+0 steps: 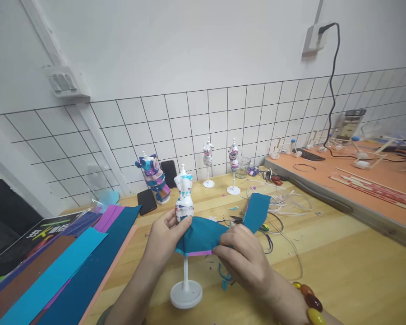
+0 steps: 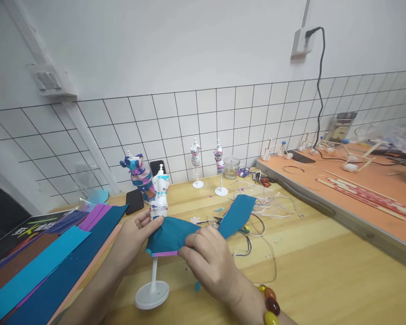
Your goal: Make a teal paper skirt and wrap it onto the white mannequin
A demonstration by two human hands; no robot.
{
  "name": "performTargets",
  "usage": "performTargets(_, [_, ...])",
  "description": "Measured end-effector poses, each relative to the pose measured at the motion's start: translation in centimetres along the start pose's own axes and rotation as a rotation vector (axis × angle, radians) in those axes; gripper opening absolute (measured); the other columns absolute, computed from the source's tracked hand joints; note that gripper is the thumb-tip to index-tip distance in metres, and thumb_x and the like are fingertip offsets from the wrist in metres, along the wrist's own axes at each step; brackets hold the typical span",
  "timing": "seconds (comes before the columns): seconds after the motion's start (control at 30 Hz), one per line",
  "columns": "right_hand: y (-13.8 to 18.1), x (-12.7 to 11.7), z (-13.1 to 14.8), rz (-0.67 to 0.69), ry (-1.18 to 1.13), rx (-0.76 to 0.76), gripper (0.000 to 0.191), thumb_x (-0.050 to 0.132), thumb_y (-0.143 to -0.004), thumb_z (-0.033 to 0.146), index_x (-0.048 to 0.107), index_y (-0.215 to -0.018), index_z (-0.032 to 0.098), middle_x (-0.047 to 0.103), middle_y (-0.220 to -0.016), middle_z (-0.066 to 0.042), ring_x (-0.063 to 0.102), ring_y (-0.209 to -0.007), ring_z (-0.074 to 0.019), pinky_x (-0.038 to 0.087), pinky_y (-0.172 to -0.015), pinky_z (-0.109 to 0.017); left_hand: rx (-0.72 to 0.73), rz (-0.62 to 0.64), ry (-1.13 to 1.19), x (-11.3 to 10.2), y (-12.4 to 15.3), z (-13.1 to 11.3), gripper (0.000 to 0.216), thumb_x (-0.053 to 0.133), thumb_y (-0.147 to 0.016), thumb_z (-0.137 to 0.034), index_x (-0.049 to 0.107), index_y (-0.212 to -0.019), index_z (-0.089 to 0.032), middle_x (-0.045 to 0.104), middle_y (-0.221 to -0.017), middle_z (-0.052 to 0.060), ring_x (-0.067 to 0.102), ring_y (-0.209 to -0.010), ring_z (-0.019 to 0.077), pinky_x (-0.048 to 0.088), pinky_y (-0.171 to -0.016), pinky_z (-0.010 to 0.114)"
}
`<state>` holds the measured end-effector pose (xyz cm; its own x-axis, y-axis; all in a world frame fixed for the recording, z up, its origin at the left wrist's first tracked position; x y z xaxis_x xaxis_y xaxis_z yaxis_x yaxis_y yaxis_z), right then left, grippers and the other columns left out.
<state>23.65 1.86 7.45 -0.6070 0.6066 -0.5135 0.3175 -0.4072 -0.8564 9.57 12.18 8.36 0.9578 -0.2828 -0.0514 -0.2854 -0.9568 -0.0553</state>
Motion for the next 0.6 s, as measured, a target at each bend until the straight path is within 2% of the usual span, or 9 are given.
performTargets(0.13, [-0.1,-0.3,0.3,-0.029,0.002,-0.025,0.024,0.048,-0.081,0.006,0.056,-0.098,0.021,0.059,-0.081,-0.006,0.047,-0.068,-0.0167,0.036,-0.059,-0.032,0.011,0.015,0.024,-0.2,0.0,-0.3,0.046,0.067,-0.07,-0.037,0.061,-0.107,-0.011,0.066,-0.11,0.012,0.055,-0.109,0.0313,0.046,-0.088,0.04])
performTargets(0.27, [-0.6,-0.8,0.3,-0.056,-0.163,0.022,0.031,0.051,-0.075,0.011,0.052,-0.105,0.019,0.057,-0.089,-0.008,0.052,-0.078,-0.021,0.042,-0.066,-0.037,0.011,0.005,0.072,-0.5,0.0,-0.9,0.057,0.069,-0.067,-0.038,0.057,-0.115,-0.009,0.063,-0.116,0.014,0.053,-0.111,0.0315,0.047,-0.086,0.038])
performTargets(0.33, [-0.7,-1.2,-0.3,-0.12,-0.264,0.119,0.033,0.049,-0.076,0.014,0.05,-0.109,0.018,0.056,-0.092,-0.01,0.053,-0.084,-0.0234,0.043,-0.071,-0.04,0.011,0.015,0.095,-0.6,0.1,-1.1,0.064,0.07,-0.066,-0.037,0.052,-0.122,-0.01,0.062,-0.117,0.013,0.054,-0.111,0.0297,0.047,-0.085,0.035])
performTargets(0.43, [-0.6,-1.4,-2.1,-0.174,-0.355,0.361,0.026,0.045,-0.083,0.019,0.051,-0.109,0.02,0.056,-0.1,-0.01,0.052,-0.096,-0.0247,0.042,-0.081,-0.041,0.014,0.064,0.091,-0.3,0.4,-1.1,0.076,0.07,-0.067,-0.036,0.037,-0.133,-0.016,0.066,-0.11,0.009,0.058,-0.104,0.0259,0.048,-0.081,0.032])
performTargets(0.53, [-0.2,-0.3,-3.5,-0.059,-0.455,0.581,0.022,0.042,-0.089,0.028,0.053,-0.108,0.022,0.057,-0.108,-0.009,0.051,-0.103,-0.023,0.041,-0.087,-0.037,0.013,0.148,0.045,0.3,0.7,-0.8,0.082,0.067,-0.071,-0.034,0.023,-0.139,-0.018,0.069,-0.102,0.008,0.061,-0.097,0.0239,0.048,-0.077,0.031])
performTargets(0.6, [-0.2,0.5,-3.7,0.041,-0.533,0.637,0.023,0.042,-0.09,0.033,0.055,-0.106,0.023,0.058,-0.109,-0.007,0.051,-0.105,-0.0217,0.04,-0.089,-0.035,0.03,0.205,0.016,0.8,0.9,-0.6,0.078,0.065,-0.073,-0.032,0.023,-0.137,-0.018,0.069,-0.101,0.009,0.061,-0.098,0.0237,0.048,-0.075,0.03])
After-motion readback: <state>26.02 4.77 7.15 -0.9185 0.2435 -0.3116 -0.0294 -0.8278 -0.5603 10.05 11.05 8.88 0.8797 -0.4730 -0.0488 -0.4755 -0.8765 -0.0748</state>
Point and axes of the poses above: each hand's wrist, its own y-axis away from the middle knuckle, its own x-axis out of the palm, z = x × y, the point moved 6 cm from there along -y, towards the middle knuckle
